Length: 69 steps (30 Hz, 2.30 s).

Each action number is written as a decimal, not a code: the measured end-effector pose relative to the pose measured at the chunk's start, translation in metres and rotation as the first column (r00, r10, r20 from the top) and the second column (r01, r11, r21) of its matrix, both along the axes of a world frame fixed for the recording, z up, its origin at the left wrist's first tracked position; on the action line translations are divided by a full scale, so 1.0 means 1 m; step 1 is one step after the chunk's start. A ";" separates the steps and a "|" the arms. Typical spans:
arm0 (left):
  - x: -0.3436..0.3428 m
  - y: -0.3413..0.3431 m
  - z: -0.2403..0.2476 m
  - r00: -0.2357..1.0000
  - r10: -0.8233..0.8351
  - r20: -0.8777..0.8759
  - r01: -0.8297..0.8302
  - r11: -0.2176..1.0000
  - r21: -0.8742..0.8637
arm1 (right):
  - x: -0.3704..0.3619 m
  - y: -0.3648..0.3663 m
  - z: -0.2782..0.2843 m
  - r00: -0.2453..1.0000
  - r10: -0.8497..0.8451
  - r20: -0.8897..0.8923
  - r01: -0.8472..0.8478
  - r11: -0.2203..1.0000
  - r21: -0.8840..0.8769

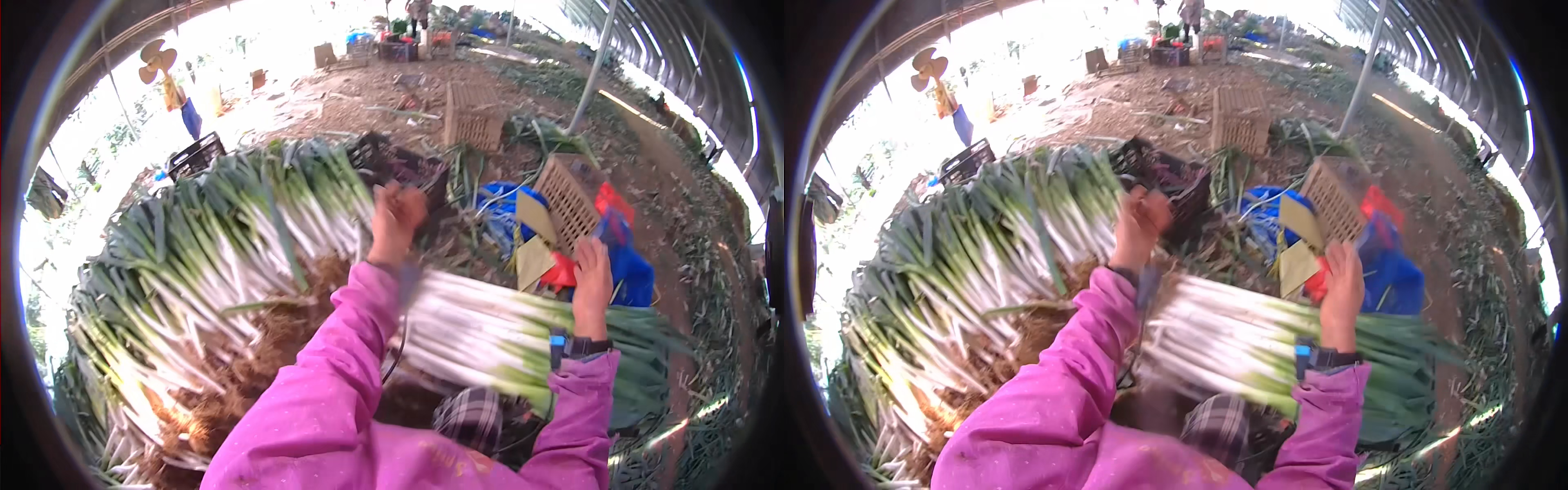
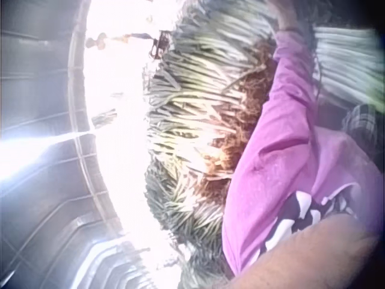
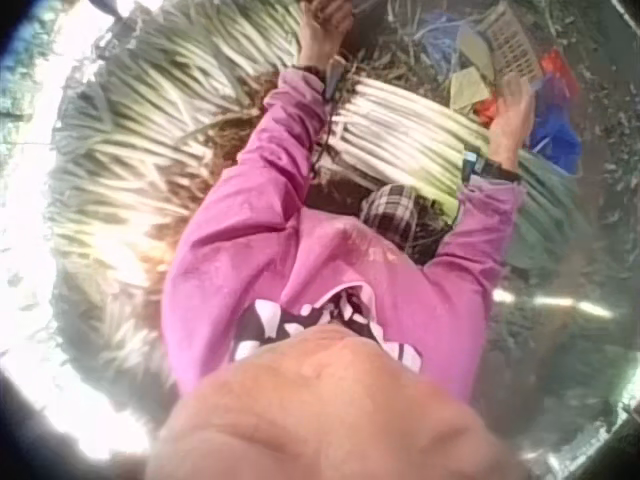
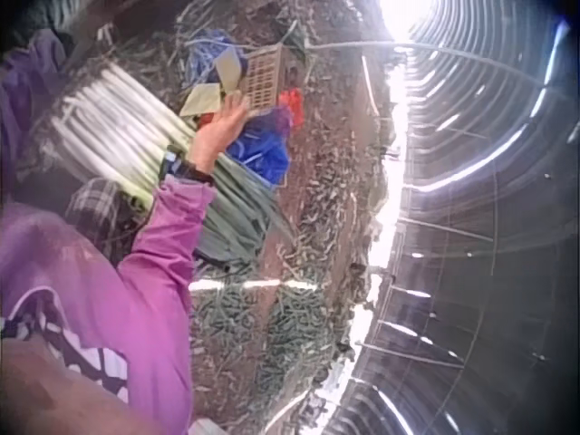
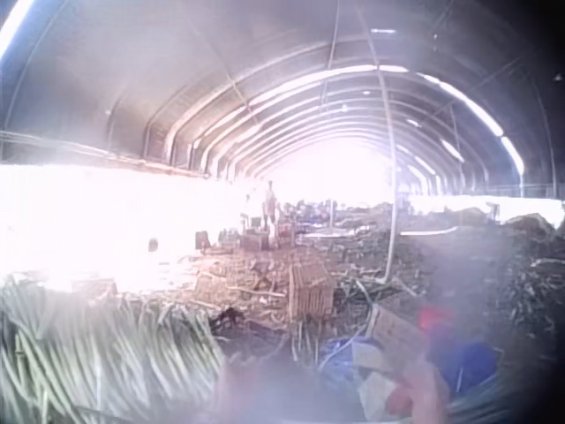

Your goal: The person sorts leeks by hand, picking individual leeks from a large pile and placing them into a smaller bundle on their lap.

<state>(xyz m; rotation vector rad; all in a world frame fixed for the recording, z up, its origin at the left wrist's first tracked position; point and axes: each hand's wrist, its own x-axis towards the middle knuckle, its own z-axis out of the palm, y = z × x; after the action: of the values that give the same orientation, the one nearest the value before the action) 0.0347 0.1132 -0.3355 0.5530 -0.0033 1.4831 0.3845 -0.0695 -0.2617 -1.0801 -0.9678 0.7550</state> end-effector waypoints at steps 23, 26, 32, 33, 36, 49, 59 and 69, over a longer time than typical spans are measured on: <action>-0.097 -0.183 0.050 -0.185 0.441 -0.878 0.064 0.897 0.437 | -0.060 -0.005 -0.009 0.834 -0.220 0.505 0.146 0.972 0.183; -0.209 -0.165 -0.020 -0.426 0.004 -0.905 -0.310 0.939 0.150 | 0.013 -0.055 -0.044 0.060 -0.052 0.997 0.407 0.913 0.023; -0.283 -0.068 -0.143 -0.615 -0.058 -0.787 -0.439 0.854 0.280 | 0.096 -0.119 -0.099 0.101 0.395 0.913 0.684 0.639 -0.352; -0.284 -0.053 -0.147 -0.623 -0.068 -0.779 -0.442 0.852 0.280 | 0.081 -0.117 -0.095 0.097 0.470 0.877 0.692 0.601 -0.399; -0.253 -0.005 -0.162 -0.877 0.103 -0.468 -0.115 0.903 0.414 | 0.063 -0.123 -0.078 0.094 0.575 0.813 0.738 0.508 -0.445; -0.298 -0.021 -0.097 -0.871 0.488 0.045 0.484 0.843 0.236 | 0.062 -0.109 -0.089 0.048 0.605 0.795 0.780 0.474 -0.408; -0.381 -0.136 0.295 -0.810 0.523 -0.266 -0.086 0.343 0.936 | 0.038 -0.097 -0.087 0.081 0.286 0.955 0.495 0.820 -0.288; -0.173 -0.336 0.539 -0.532 0.709 -0.462 -0.158 0.453 0.877 | -0.377 -0.081 0.028 0.535 0.419 0.734 -0.563 0.824 -0.060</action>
<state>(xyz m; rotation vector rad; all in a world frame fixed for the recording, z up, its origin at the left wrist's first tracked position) -0.1379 -0.2226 0.2032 2.3790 1.6490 1.4953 0.0072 -0.1509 -0.2334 -0.9388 -2.0739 0.6590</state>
